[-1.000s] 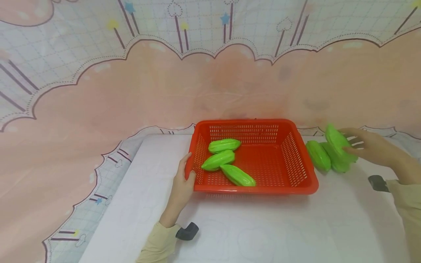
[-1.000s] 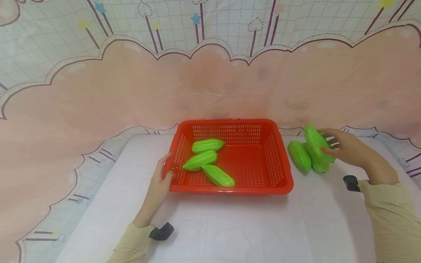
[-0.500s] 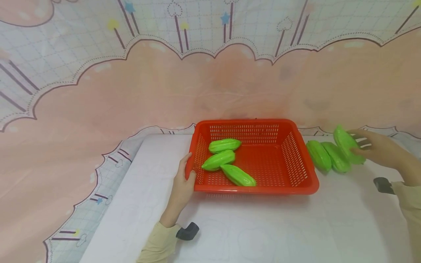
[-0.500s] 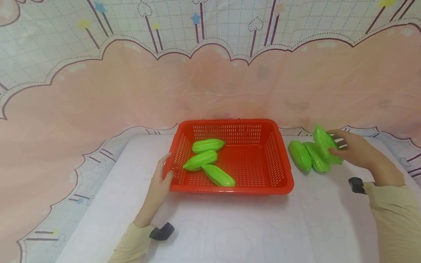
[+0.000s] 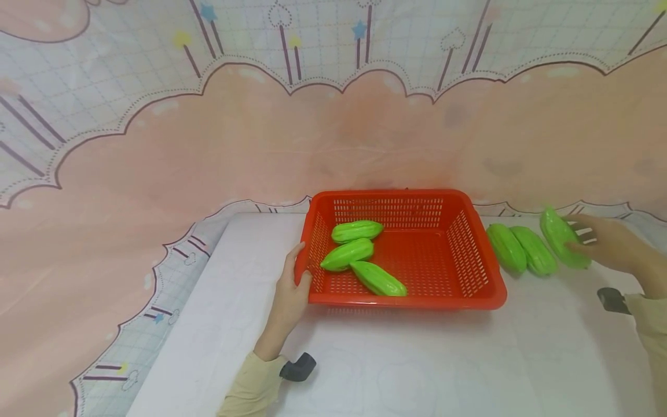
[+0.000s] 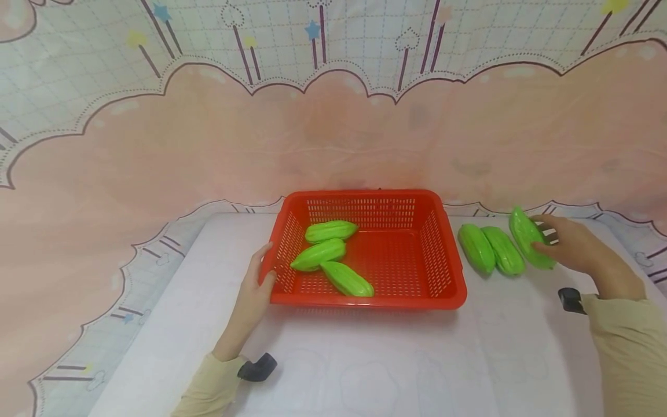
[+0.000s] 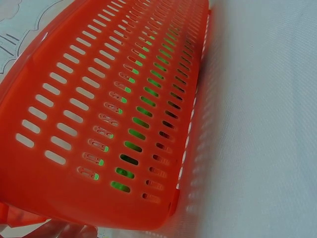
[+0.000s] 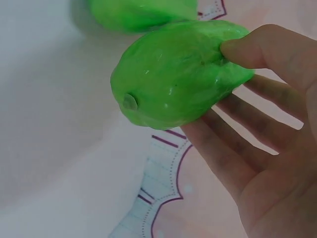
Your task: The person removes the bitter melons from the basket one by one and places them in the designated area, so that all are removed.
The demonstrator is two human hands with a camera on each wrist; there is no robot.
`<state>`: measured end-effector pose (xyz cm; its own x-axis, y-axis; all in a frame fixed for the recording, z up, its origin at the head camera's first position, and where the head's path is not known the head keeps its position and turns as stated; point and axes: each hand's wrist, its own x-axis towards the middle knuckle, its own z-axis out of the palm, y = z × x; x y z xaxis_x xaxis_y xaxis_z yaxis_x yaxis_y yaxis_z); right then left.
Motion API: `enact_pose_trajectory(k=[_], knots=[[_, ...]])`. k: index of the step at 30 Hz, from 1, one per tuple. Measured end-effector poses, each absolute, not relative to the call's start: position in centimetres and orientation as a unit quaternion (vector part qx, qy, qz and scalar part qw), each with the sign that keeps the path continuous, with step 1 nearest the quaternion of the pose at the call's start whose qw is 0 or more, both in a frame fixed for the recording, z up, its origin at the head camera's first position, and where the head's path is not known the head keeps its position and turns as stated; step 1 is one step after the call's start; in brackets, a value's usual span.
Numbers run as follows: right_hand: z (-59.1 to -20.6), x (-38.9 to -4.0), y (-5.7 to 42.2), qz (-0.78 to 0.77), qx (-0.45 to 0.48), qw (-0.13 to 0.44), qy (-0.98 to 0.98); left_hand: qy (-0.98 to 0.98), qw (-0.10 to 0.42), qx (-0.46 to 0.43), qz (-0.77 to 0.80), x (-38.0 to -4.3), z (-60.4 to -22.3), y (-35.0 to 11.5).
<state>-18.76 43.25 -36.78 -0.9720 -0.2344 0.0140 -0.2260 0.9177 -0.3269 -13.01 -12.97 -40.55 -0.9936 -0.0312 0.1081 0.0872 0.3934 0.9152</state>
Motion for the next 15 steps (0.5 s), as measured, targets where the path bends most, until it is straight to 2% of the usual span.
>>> enact_pose_trajectory(k=[15], knots=[[-37.59,-18.76,43.91,-0.179,-0.106,0.050,0.977,-0.833,0.054,-0.013,-0.551,-13.05,-40.54,-13.01]])
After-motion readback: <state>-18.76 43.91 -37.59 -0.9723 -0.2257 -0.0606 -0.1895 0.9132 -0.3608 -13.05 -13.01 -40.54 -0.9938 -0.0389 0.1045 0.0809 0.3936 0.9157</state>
